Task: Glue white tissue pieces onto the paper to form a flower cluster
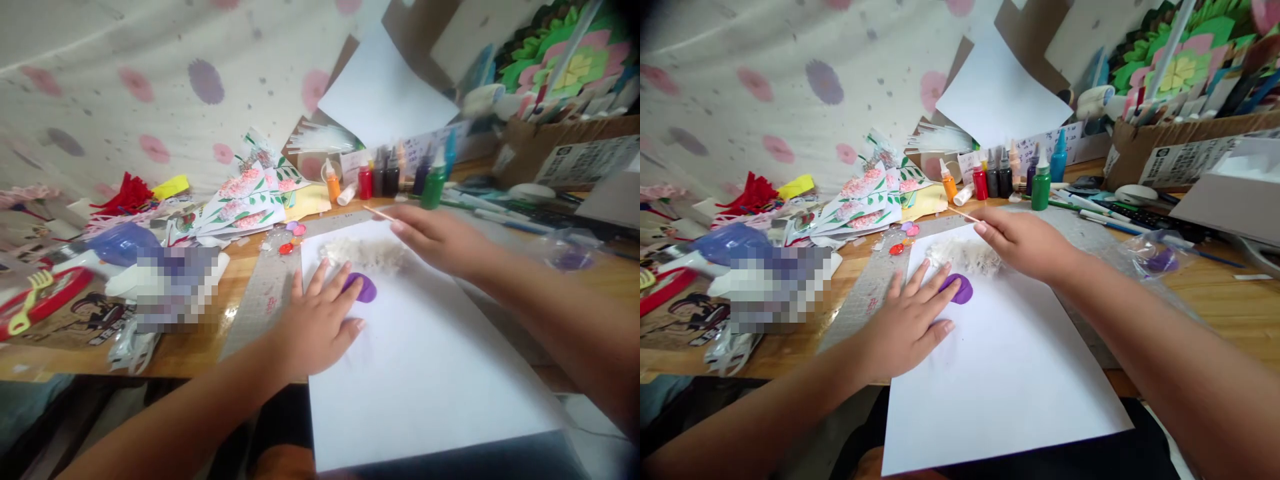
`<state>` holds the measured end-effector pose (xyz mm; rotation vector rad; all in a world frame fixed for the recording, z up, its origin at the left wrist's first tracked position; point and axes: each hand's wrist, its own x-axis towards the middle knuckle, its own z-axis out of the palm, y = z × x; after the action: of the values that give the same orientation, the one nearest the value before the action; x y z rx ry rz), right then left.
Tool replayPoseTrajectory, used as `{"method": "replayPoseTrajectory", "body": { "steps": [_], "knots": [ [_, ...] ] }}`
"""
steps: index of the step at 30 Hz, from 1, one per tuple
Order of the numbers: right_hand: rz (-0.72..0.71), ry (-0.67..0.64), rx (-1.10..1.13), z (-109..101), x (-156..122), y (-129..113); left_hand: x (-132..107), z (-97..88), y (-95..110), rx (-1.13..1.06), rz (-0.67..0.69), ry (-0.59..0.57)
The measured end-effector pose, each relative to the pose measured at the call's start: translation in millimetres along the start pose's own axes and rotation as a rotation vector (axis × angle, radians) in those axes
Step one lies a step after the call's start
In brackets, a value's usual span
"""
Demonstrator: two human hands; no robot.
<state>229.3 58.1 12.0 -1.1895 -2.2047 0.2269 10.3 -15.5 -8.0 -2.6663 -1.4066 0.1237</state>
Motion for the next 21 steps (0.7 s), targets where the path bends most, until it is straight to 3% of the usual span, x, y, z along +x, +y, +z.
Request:
{"method": "replayPoseTrajectory", "body": {
  "steps": [5, 9, 13, 16, 21],
  "knots": [
    [0.149, -0.096, -0.067, 2.9, -34.1, -10.5, 3.8, -3.0, -6.5, 0.024, 0.077, 0.03],
    [0.2, -0.19, -0.192, 7.7, -55.1, -14.8, 12.6, -10.3, -25.9, -0.043, 0.154, -0.035],
    [0.064, -0.243, -0.395, 8.4, -61.9, -25.3, 28.9, -18.8, -47.3, -0.048, 0.306, -0.064],
    [-0.044, -0.321, -0.578, 8.1, -62.3, -30.6, 37.2, -18.2, -56.1, 0.007, 0.428, -0.02],
    [-0.208, -0.354, -0.541, 8.6, -67.0, -29.9, 35.7, -10.7, -66.9, -0.04, 0.474, -0.004]
  ]
}}
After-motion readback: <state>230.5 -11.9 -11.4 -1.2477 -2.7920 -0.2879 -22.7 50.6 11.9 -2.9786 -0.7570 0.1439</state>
